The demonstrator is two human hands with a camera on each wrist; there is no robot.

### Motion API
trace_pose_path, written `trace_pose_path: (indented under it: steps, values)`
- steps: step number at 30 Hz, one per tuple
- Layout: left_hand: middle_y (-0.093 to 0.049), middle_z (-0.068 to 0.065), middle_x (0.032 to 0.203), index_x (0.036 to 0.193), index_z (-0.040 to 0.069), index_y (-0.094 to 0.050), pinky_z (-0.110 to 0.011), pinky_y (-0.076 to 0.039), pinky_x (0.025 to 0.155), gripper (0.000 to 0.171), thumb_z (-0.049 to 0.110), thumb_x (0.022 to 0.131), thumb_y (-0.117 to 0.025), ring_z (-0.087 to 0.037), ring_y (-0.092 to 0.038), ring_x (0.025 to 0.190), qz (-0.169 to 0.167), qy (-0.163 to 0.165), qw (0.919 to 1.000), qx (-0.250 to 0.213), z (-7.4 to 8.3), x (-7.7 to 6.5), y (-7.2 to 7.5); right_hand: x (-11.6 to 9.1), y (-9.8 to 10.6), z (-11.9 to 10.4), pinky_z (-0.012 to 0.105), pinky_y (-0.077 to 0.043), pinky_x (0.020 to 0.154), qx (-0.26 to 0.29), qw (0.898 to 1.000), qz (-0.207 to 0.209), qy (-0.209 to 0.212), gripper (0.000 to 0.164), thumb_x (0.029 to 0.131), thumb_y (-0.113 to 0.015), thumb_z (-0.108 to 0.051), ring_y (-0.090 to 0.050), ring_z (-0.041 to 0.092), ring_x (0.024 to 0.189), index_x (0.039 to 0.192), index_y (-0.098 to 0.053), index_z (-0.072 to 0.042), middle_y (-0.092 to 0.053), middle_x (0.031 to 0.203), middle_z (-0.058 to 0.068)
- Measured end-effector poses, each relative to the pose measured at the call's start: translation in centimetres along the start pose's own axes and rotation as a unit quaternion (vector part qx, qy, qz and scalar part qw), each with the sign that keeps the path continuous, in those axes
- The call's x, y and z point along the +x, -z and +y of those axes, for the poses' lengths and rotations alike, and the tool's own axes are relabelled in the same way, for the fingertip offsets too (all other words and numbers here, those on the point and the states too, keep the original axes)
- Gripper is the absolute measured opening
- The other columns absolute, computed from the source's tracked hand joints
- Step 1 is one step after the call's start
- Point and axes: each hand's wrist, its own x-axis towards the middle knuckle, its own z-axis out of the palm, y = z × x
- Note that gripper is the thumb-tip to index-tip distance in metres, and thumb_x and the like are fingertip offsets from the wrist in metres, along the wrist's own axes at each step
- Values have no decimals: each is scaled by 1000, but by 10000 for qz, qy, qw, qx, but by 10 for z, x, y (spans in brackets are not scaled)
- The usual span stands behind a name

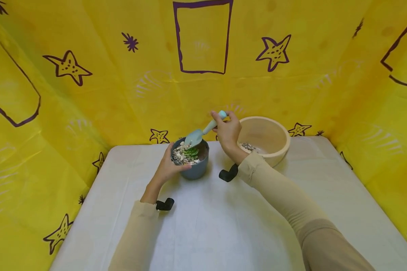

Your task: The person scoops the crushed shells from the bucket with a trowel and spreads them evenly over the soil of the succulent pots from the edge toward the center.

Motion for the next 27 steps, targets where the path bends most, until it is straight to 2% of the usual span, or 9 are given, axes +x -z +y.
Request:
trace_pose_path:
  steps: [3,7,11,14,19,27]
  values:
    - [-13,-11,164,158,14,-6,-56,-18,120,126,45,67,-88,-31,-14,151,81,-15,9999,-73,0,-1,-2,-2,-3,0,31,-58,53,49,10000,14,9,37,84,-76,-39,-70,32,60,97,-64,-6,-67,67,12]
    - [-14,-11,164,158,14,-6,-55,-19,120,123,42,69,-87,-30,-16,151,134,-27,9999,-62,-1,-2,-4,-5,-7,2,36,-60,60,125,9999,62,50,38,83,-76,-37,-70,39,65,97,-63,-4,-69,72,16]
    - [-16,-11,163,158,15,-7,-56,-21,119,123,42,69,-87,-31,-18,150,175,-27,9998,-49,-1,-3,-4,-7,-10,3,39,-60,61,96,9998,110,114,39,83,-76,-39,-68,21,53,99,-64,-5,-71,75,18]
    - [-20,-11,161,157,15,-11,-56,-23,118,121,43,67,-88,-31,-23,148,271,-83,9996,-49,0,-5,-5,-9,-12,4,38,-60,61,114,9997,80,202,40,84,-75,-39,-63,7,49,101,-64,-5,-71,76,18]
    - [-24,-12,159,156,14,-14,-55,-27,117,121,45,66,-89,-30,-27,146,398,-117,9991,-68,-1,-7,-7,-16,-14,6,42,-60,67,174,9990,-228,348,40,85,-74,-37,-67,13,55,104,-64,-3,-70,79,22]
    - [-18,-15,161,157,14,-8,-57,-22,118,123,45,68,-87,-34,-20,149,161,-27,9999,20,1,-9,-2,-19,-15,1,39,-60,64,122,9968,-211,759,41,85,-74,-38,-67,11,55,107,-65,-5,-71,79,21]
